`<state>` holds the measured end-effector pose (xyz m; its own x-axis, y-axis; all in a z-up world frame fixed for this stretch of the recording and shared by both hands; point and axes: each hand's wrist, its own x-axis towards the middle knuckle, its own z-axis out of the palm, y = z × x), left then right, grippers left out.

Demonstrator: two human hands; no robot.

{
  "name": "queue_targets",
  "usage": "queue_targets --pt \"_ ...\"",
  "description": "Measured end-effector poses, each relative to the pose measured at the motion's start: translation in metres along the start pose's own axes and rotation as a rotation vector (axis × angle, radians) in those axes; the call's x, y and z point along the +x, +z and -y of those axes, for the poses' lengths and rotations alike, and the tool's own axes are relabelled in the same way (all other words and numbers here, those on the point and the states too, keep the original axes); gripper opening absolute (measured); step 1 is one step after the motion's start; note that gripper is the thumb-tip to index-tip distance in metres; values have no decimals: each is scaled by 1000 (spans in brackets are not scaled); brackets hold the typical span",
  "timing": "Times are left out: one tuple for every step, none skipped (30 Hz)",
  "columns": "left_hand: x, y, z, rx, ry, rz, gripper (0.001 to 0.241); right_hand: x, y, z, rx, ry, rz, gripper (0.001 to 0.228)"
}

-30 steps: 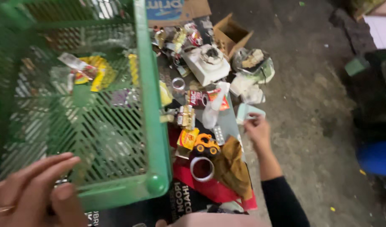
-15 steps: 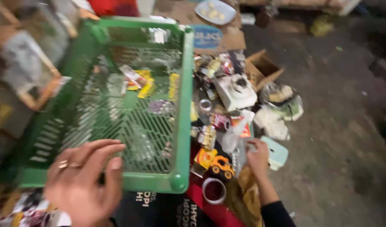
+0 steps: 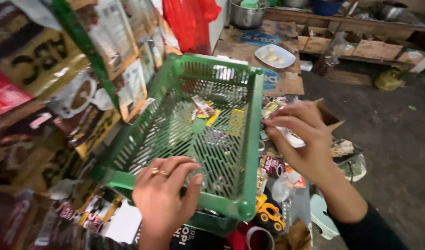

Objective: The person cleans a green plastic basket by first removing small debris and wrappers from inside. They then spray the basket with a cleaning solution and wipe it thoroughly with a brown cloth, focusing on the interior and edges.

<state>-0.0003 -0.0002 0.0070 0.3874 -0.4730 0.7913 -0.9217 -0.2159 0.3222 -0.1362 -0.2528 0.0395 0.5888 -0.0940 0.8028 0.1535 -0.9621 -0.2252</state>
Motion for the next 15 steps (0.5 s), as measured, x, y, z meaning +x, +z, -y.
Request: queue_targets --pt "-1 -1 1 -14 -3 -9 11 17 12 -1 33 -65 95 14" --pt "-2 -2 1 -32 -6 -16 11 33 26 -5 63 -128 191 13" --pt "-2 -2 2 -39 -8 -14 11 44 43 -9 40 -128 309 14" --pt "-2 -3 3 -48 -8 -12 12 55 61 -16 14 -128 425 15" --pt "-2 -3 4 -57 -8 -10 12 65 83 -24 -17 -71 501 15" --pt "-2 -3 5 -53 -8 -7 12 73 103 -34 -49 -8 575 17" --pt "-3 -3 5 -50 -9 -4 12 78 122 -45 -56 22 597 22" --pt "-3 -3 6 -46 -6 -3 13 83 140 -56 -65 53 616 29" --pt "-2 -3 6 -51 -2 2 13 90 158 -68 -127 59 687 33" --pt "-2 -3 8 -55 1 8 14 94 178 -77 -188 68 759 39" --pt "-2 -3 9 -59 5 15 15 96 192 -87 -250 77 829 45" --pt "-2 -3 10 -72 10 14 15 95 202 -96 -254 45 809 43" --pt "-2 -3 11 -85 14 13 16 96 212 -105 -259 13 787 41" --pt "-3 -4 13 -99 15 12 17 96 220 -112 -263 -20 770 39" --pt "-4 -4 15 -98 25 27 17 96 226 -119 -236 18 828 37"
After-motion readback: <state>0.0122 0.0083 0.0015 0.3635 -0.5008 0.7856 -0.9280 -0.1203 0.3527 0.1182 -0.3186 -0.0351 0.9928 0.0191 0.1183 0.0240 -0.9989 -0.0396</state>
